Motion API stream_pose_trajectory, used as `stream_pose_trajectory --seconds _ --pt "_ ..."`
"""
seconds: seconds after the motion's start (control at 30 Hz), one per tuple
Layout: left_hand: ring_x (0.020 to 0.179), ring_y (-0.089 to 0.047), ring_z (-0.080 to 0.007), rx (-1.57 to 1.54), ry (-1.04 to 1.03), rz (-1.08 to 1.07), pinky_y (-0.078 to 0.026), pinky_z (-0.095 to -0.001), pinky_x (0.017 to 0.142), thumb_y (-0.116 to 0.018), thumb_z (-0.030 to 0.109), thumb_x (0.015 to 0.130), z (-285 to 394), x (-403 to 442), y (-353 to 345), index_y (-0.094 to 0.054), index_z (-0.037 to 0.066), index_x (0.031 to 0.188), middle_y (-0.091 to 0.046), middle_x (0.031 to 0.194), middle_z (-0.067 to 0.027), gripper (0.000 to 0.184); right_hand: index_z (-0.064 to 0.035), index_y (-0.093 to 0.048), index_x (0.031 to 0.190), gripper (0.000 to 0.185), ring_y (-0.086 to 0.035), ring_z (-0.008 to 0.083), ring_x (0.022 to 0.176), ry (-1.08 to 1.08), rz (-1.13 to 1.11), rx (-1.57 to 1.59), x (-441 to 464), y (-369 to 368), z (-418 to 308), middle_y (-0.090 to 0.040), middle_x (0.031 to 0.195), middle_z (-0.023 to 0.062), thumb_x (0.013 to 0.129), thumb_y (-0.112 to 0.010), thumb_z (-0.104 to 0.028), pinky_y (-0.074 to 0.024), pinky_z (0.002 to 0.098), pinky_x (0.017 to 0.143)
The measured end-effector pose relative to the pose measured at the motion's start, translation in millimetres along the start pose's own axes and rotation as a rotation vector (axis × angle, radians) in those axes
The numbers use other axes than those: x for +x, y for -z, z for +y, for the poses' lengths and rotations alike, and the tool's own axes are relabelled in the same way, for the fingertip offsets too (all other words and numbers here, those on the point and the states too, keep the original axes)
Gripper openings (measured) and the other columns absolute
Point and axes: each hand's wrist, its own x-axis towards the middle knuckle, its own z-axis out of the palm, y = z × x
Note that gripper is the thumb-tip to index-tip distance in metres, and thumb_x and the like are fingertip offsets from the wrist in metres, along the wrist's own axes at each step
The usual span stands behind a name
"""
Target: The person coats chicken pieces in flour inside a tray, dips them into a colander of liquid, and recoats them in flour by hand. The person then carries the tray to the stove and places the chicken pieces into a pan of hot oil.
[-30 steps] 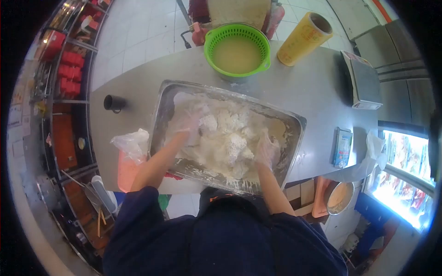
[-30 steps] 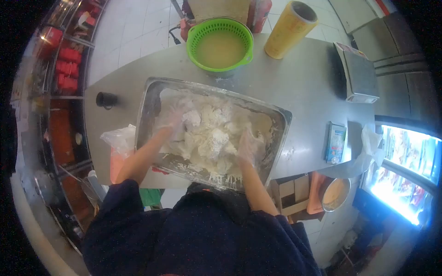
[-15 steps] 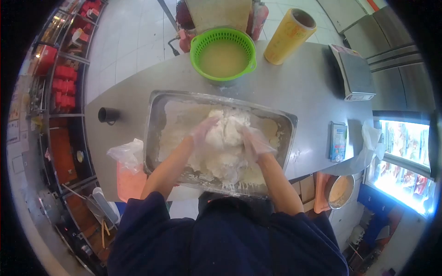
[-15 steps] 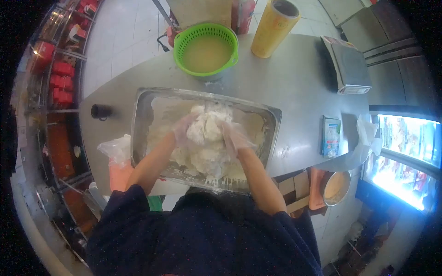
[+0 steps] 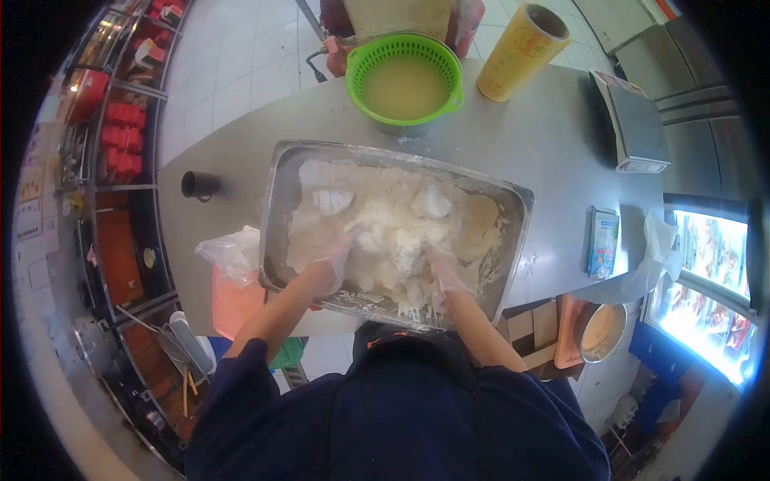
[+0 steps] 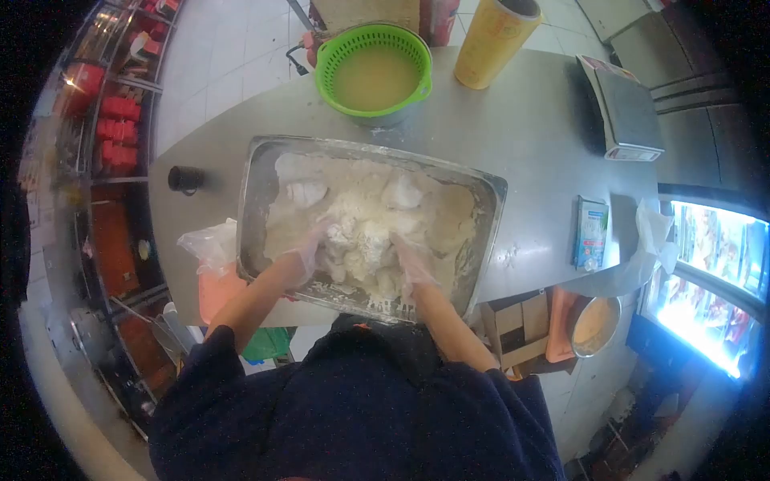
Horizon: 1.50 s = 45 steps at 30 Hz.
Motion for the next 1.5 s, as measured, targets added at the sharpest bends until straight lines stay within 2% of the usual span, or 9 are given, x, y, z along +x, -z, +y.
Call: stream_pose_trajectory --seconds 0.23,0.53,0.63,0.73,0.97,1.07,1.23,1.4,1.5 --pt "0.128 -0.059 -0.0240 -0.118 0.068 -0.301 -0.047 -0.0378 0.104 -0.062 0.057 0.095 26.2 -14.0 -0.1 -0.058 0.009 0.141 -0.065 0.133 -0.0122 0.066 0.0006 -0.062 0.138 0.058 -0.063 0.0205 0.114 0.270 -0.340 -0.065 21.6 9.0 -1.2 -0.065 0.135 0.0127 0.100 -0.060 -0.044 -0.0495 0.0342 0.093" --pt "0.114 -0.064 -0.0124 -0.119 -0.587 -0.164 -0.053 -0.0277 0.094 -0.081 0.007 0.085 63.1 -72.7 -16.9 -0.059 0.006 0.137 -0.069 0.124 -0.0048 0.057 0.0007 -0.066 0.129 0.047 -0.068 0.0140 0.091 0.628 -0.329 -0.446 -47.4 26.8 -45.9 -0.074 0.105 0.0073 0.097 -0.067 -0.033 -0.0528 0.0294 0.078" --pt "0.116 -0.065 -0.0212 0.068 -0.586 0.045 -0.052 -0.0321 0.098 -0.080 0.017 0.087 61.0 -43.9 9.8 -0.056 0.006 0.139 -0.069 0.124 -0.0107 0.059 -0.0002 -0.068 0.121 0.043 -0.066 0.0142 0.085 0.479 0.069 -0.249 -61.5 31.1 -87.8 -0.073 0.097 0.0082 0.095 -0.069 -0.035 -0.0527 0.0319 0.074" --pt "0.122 -0.063 -0.0346 0.546 -0.800 0.950 -0.050 -0.0388 0.103 -0.078 0.032 0.088 54.5 3.1 25.1 -0.051 0.005 0.145 -0.064 0.134 -0.0199 0.069 0.0010 -0.064 0.128 0.053 -0.065 0.0203 0.101 0.386 0.359 -0.309 -67.2 18.5 -131.3 -0.071 0.114 0.0101 0.096 -0.066 -0.042 -0.0502 0.0334 0.088" --pt "0.149 -0.036 -0.0332 0.261 -0.343 0.384 -0.023 -0.0426 0.124 -0.051 0.058 0.099 91.1 44.3 -42.7 -0.041 0.005 0.156 -0.038 0.163 -0.0160 0.079 -0.0045 -0.055 0.147 0.067 -0.046 0.0287 0.141 0.677 -0.057 -0.392 82.9 1.8 -103.4 -0.052 0.152 0.0160 0.102 -0.052 -0.054 -0.0361 0.0389 0.116" --pt "0.110 -0.068 -0.0251 -0.113 -0.461 -0.205 -0.053 -0.0392 0.100 -0.048 0.058 0.103 83.5 125.0 -31.1 -0.058 0.003 0.138 -0.069 0.125 -0.0137 0.066 -0.0067 -0.053 0.149 0.061 -0.039 0.0254 0.146 0.355 -0.308 -0.177 60.5 -7.4 -125.3 -0.047 0.157 0.0156 0.103 -0.052 -0.047 -0.0348 0.0377 0.118" --pt "0.113 -0.063 -0.0237 -0.090 -0.412 -0.180 -0.050 -0.0380 0.101 -0.056 0.052 0.101 93.8 15.8 -14.3 -0.057 0.004 0.140 -0.062 0.132 -0.0118 0.061 -0.0105 -0.062 0.141 0.061 -0.049 0.0247 0.137 0.372 -0.701 -0.521 2.9 -9.5 -154.2 -0.057 0.147 0.0096 0.092 -0.067 -0.047 -0.0344 0.0385 0.117" --pt "0.115 -0.065 -0.0271 0.558 -0.220 0.333 -0.052 -0.0398 0.097 -0.064 0.042 0.097 77.4 -79.2 -17.6 -0.058 0.003 0.140 -0.065 0.132 -0.0177 0.058 -0.0168 -0.064 0.139 0.050 -0.052 0.0298 0.137 0.732 -0.515 -1.449 -102.9 -26.5 -107.7 -0.061 0.141 0.0173 0.098 -0.058 -0.044 -0.0361 0.0397 0.118" --pt "0.095 -0.070 -0.0267 0.775 -0.264 0.401 -0.054 -0.0395 0.088 -0.065 0.054 0.093 44.4 -122.4 -12.1 -0.068 -0.003 0.122 -0.072 0.105 -0.0163 0.064 -0.0120 -0.073 0.119 0.037 -0.065 0.0362 0.116 1.675 -0.068 -1.280 -116.8 -1.4 -46.9 -0.071 0.121 0.0179 0.093 -0.067 -0.037 -0.0475 0.0430 0.108"
